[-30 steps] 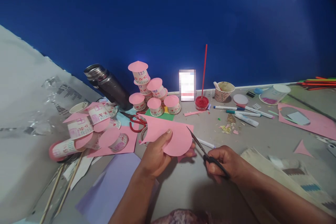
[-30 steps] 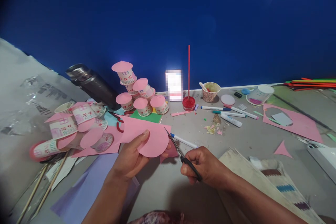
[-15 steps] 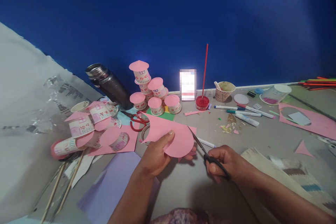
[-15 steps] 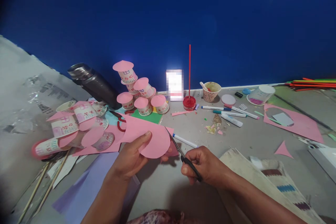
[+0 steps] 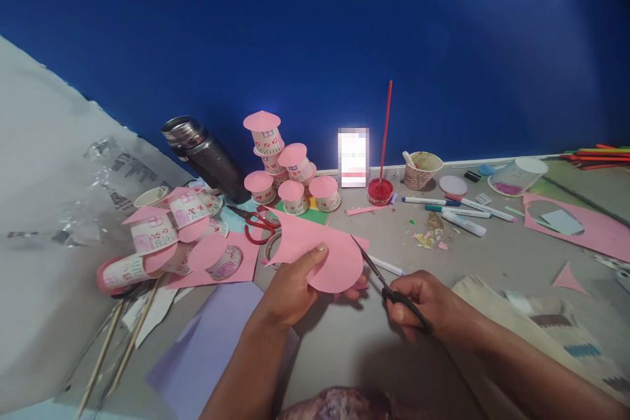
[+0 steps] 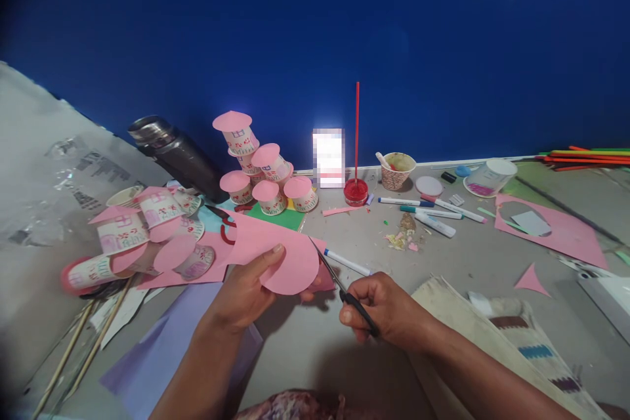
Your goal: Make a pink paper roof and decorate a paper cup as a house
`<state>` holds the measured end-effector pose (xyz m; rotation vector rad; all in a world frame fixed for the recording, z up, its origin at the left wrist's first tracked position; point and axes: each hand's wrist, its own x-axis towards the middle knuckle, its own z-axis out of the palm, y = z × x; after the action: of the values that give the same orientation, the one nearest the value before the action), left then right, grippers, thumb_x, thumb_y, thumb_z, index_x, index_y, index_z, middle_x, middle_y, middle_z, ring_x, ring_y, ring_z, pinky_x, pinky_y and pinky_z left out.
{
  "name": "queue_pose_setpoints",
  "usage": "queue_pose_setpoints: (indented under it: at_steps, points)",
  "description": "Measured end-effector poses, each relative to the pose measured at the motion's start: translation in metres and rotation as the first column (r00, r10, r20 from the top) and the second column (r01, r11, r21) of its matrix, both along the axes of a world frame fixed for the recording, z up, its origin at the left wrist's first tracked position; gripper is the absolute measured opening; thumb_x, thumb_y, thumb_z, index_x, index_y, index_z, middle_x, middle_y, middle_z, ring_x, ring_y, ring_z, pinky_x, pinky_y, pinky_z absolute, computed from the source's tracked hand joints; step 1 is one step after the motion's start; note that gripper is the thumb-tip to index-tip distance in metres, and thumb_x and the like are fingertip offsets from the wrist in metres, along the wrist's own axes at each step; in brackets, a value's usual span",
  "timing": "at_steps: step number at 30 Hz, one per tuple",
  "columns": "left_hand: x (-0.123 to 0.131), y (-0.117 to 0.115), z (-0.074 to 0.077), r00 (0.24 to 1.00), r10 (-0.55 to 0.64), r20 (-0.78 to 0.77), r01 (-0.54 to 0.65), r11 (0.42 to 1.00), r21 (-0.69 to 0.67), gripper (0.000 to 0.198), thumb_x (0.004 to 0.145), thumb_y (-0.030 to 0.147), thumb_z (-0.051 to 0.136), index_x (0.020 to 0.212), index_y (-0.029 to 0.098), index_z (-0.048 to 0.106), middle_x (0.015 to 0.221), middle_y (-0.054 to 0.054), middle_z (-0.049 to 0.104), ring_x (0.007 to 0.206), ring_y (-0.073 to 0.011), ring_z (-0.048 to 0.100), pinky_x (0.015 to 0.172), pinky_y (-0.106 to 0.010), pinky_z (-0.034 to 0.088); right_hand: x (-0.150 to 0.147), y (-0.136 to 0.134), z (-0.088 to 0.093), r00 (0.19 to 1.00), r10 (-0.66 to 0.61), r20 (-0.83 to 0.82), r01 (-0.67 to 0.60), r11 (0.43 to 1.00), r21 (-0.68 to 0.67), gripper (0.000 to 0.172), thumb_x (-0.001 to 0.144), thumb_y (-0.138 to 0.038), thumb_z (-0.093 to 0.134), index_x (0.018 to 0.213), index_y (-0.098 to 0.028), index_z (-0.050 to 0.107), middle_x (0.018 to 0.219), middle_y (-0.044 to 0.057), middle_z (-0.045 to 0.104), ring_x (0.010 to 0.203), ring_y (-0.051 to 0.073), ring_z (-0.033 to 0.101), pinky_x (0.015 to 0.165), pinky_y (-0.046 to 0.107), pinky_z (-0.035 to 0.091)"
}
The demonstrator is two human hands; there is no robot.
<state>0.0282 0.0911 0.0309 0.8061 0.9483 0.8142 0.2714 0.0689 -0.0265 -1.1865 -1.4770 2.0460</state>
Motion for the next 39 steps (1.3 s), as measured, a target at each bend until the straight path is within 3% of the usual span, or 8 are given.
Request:
queue_pose_setpoints:
  at_steps: [9, 15, 24, 32, 39]
  points:
    - [-0.005, -0.002, 0.0, 0.999, -0.036, -0.006, 0.036, 0.999, -0.016, 0.053, 0.092, 0.054, 0.067, 0.105, 0.005, 0.08, 0.086, -0.021, 0.082, 0.079, -0.0339, 0.08, 0.074, -0.039, 0.061, 0.0, 0.0, 0.004, 1.0, 0.012, -0.003, -0.012, 1.0, -0.014, 0.05, 0.072, -0.065, 0.075, 0.063, -0.019, 0.058, 0.052, 0.0, 0.058, 0.052, 0.01, 0.039, 0.052, 0.025, 0.028]
    - [-0.004, -0.002, 0.006, 0.996, -0.082, 0.026, 0.081, 0.996, 0.03, 0.042, 0.093, 0.049, 0.066, 0.104, 0.012, 0.083, 0.091, -0.017, 0.083, 0.077, -0.0326, 0.078, 0.07, -0.041, 0.063, 0.001, 0.0, 0.006, 0.999, 0.021, 0.043, -0.021, 1.0, -0.004, 0.037, 0.073, -0.052, 0.074, 0.064, -0.019, 0.058, 0.053, 0.0, 0.06, 0.052, 0.011, 0.044, 0.052, 0.024, 0.031]
    - [-0.004, -0.003, 0.01, 0.995, -0.083, 0.054, 0.081, 0.996, 0.032, 0.034, 0.093, 0.041, 0.065, 0.099, 0.012, 0.083, 0.089, -0.019, 0.081, 0.084, -0.0358, 0.078, 0.065, -0.04, 0.063, 0.0, 0.002, 0.009, 0.999, 0.038, 0.032, -0.038, 0.999, 0.002, 0.042, 0.073, -0.055, 0.077, 0.063, -0.019, 0.058, 0.053, 0.001, 0.061, 0.053, 0.011, 0.046, 0.052, 0.024, 0.033]
    - [-0.007, -0.002, 0.006, 0.994, -0.105, 0.04, 0.103, 0.994, 0.034, 0.037, 0.096, 0.041, 0.06, 0.101, 0.013, 0.084, 0.092, -0.018, 0.082, 0.086, -0.0358, 0.078, 0.065, -0.04, 0.064, 0.0, 0.002, 0.012, 0.998, 0.033, 0.051, -0.032, 0.999, -0.008, 0.037, 0.071, -0.05, 0.077, 0.062, -0.019, 0.059, 0.052, 0.0, 0.061, 0.053, 0.012, 0.047, 0.053, 0.024, 0.034]
    - [-0.012, -0.001, -0.004, 0.991, -0.136, 0.011, 0.136, 0.99, 0.033, 0.046, 0.098, 0.047, 0.058, 0.1, 0.008, 0.082, 0.091, -0.02, 0.081, 0.07, -0.0301, 0.077, 0.069, -0.039, 0.065, 0.0, 0.002, 0.009, 1.0, 0.02, 0.02, -0.02, 1.0, -0.022, 0.039, 0.071, -0.053, 0.079, 0.063, -0.019, 0.06, 0.053, -0.001, 0.061, 0.052, 0.011, 0.046, 0.052, 0.024, 0.033]
